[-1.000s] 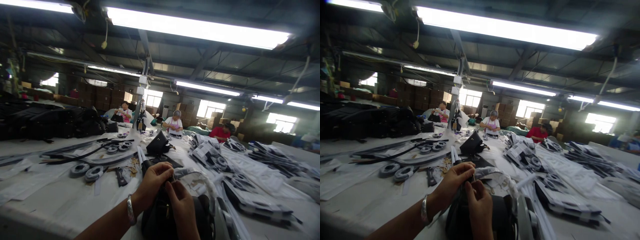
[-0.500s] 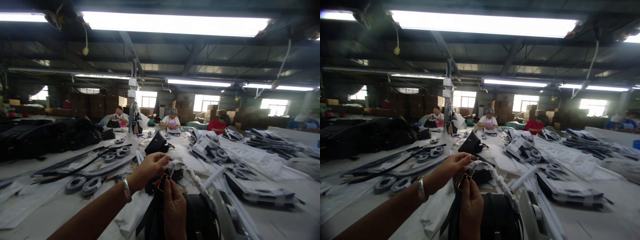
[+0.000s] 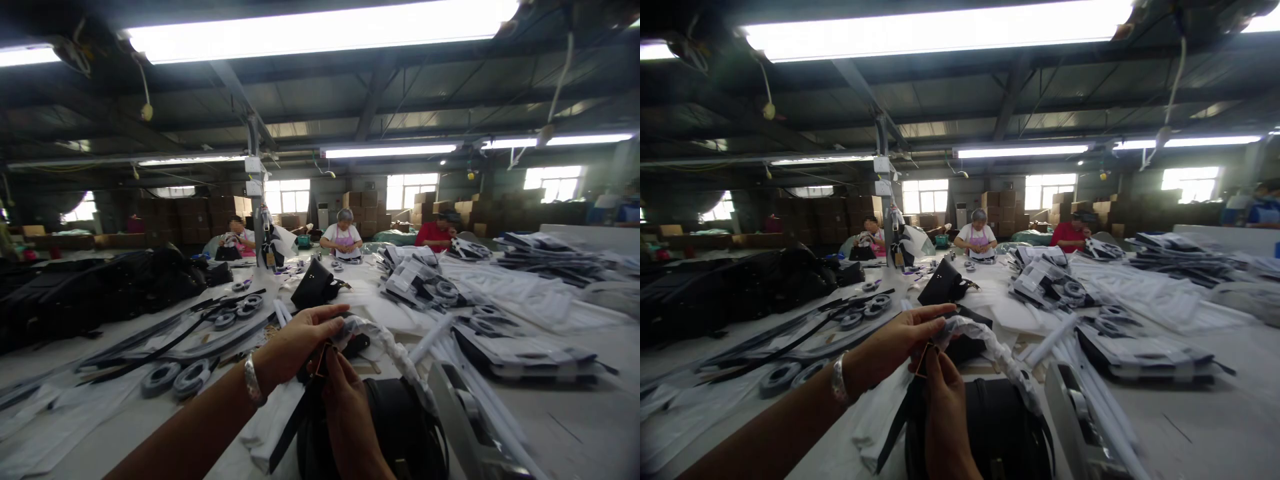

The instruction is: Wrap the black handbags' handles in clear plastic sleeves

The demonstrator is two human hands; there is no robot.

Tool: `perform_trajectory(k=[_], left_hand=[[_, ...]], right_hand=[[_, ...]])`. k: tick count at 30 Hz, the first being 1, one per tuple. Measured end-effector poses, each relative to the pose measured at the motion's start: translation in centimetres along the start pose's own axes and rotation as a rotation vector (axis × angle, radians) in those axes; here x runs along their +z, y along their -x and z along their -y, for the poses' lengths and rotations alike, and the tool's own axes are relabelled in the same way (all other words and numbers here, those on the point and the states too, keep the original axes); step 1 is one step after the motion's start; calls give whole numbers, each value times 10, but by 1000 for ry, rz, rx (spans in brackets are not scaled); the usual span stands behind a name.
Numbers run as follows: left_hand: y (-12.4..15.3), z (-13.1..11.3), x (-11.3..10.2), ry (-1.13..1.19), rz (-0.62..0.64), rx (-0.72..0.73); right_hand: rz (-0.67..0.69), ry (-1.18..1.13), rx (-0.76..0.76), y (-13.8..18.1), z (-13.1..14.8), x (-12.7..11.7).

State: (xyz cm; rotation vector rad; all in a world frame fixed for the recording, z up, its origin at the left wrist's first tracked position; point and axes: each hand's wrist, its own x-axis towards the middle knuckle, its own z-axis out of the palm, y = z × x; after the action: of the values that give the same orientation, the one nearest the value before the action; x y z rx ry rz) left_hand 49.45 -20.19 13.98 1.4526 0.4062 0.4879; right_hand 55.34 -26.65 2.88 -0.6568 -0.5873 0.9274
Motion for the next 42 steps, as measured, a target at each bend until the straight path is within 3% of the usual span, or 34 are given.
perform_trajectory(k=[8,13,20,25,31,42], left_hand=[[7,16,0,-294,-35,120],[12,24,-4,-226,-70,104],[25,24,-5,-115,-170,108],[34,28,-8,-115,-212,138],[34,35,-10,-46,-285,134],[30,31,6,-55,-268,140]], right_hand=[[-58,-124,-22,2,2,-3],[-60,-129,-56,3,-1,-4],[78,139,-201,16,-15,-10],[9,365,-204,19,-17,-9],[-61,365,-147,19,-11,1],[-51,404,-249,23,-3,-2]])
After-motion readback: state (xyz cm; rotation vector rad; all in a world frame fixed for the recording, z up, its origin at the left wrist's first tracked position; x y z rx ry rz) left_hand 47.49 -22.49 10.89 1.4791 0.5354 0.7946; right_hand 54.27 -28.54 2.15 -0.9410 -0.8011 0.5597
